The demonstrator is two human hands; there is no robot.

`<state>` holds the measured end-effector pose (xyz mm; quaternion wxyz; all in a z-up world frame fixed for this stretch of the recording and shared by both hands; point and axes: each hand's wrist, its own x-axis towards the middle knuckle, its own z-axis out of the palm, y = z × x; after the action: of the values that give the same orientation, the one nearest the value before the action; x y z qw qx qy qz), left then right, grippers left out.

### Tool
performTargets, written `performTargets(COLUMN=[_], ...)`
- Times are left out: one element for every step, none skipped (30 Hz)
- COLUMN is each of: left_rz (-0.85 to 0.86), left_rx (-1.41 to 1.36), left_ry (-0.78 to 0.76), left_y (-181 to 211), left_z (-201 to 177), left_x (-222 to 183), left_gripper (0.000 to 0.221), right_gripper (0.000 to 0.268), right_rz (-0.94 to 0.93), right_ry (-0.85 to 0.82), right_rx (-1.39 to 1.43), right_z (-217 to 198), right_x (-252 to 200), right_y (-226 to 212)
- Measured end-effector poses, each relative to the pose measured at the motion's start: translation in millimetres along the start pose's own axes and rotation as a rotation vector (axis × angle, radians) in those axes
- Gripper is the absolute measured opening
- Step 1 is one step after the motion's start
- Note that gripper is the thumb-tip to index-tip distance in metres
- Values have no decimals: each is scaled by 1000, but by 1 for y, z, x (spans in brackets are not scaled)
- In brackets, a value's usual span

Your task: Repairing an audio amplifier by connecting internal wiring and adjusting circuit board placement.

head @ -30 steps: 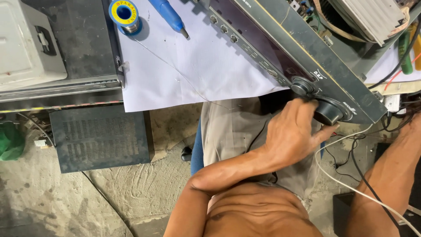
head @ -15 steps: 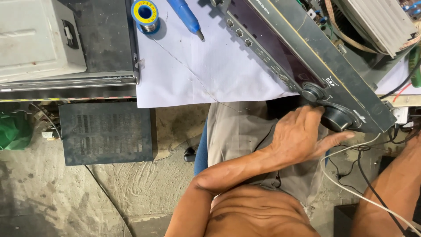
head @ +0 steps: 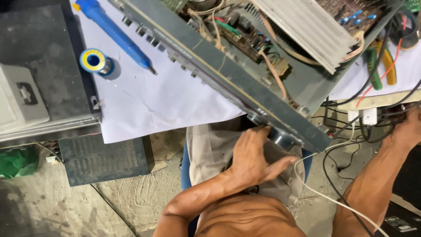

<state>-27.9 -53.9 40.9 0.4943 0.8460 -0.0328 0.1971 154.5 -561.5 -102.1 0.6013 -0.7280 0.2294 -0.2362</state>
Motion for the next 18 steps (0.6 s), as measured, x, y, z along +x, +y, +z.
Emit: performTargets(left_rz=[3,3,9,16,13,-120,-252,-255,-311,-365,-373,-323,-267,-271,-79,114,112,345], left_rx=[44,44,61,78,78,-21,-117,-116,-189,-263,-261,-61,138,141,181,219,223,368], left_ry=[91,82,107,131,121,11,-93,-95,-182,-268,-268,-280,-292,-292,-145,1,1,62], left_y=[5,9,12,15,12,10,7,7,7,7,10,13,15,23,32,40,42,44], left_z=[-2,-3,-5,-6,-7,-9,-10,-12,-14,-17,-20,-23,-27,-38,-49,-61,-71,-81], left_x=[4,7,11,14,13,12,11,14,15,16,19,21,24,37,51,64,77,90], left_gripper=[72,72,67,62,62,60,60,60,66,73,73,64,62,62,60,57,57,47], right_gripper=[25,25,24,24,24,20,18,18,14,11,11,13,15,15,14,14,14,12], right_rz=[6,12,-111,-233,-224,-220,-221,-218,-170,-122,-116,-62,-10,-6,-7,-7,-4,-17], right_ry=[7,13,-63,-139,-135,-111,-93,-95,-128,-160,-166,-144,-120,-124,-101,-78,-81,-90], right_rx=[-1,-1,-126,-252,-257,-326,-392,-394,-320,-247,-249,-246,-241,-242,-264,-287,-285,-297], right_z=[8,1,-6,-13,-17,-21,-21,-15,-9,-3,3,9,16,17,20,22,24,26], right_x=[-10,-7,-5,-3,-3,-4,-2,-10,-17,-25,-29,-33,-37,-38,-38,-37,-37,-36], right_y=[8,15,22,29,30,31,31,17,4,-10,-19,-29,-39,-40,-41,-43,-44,-45])
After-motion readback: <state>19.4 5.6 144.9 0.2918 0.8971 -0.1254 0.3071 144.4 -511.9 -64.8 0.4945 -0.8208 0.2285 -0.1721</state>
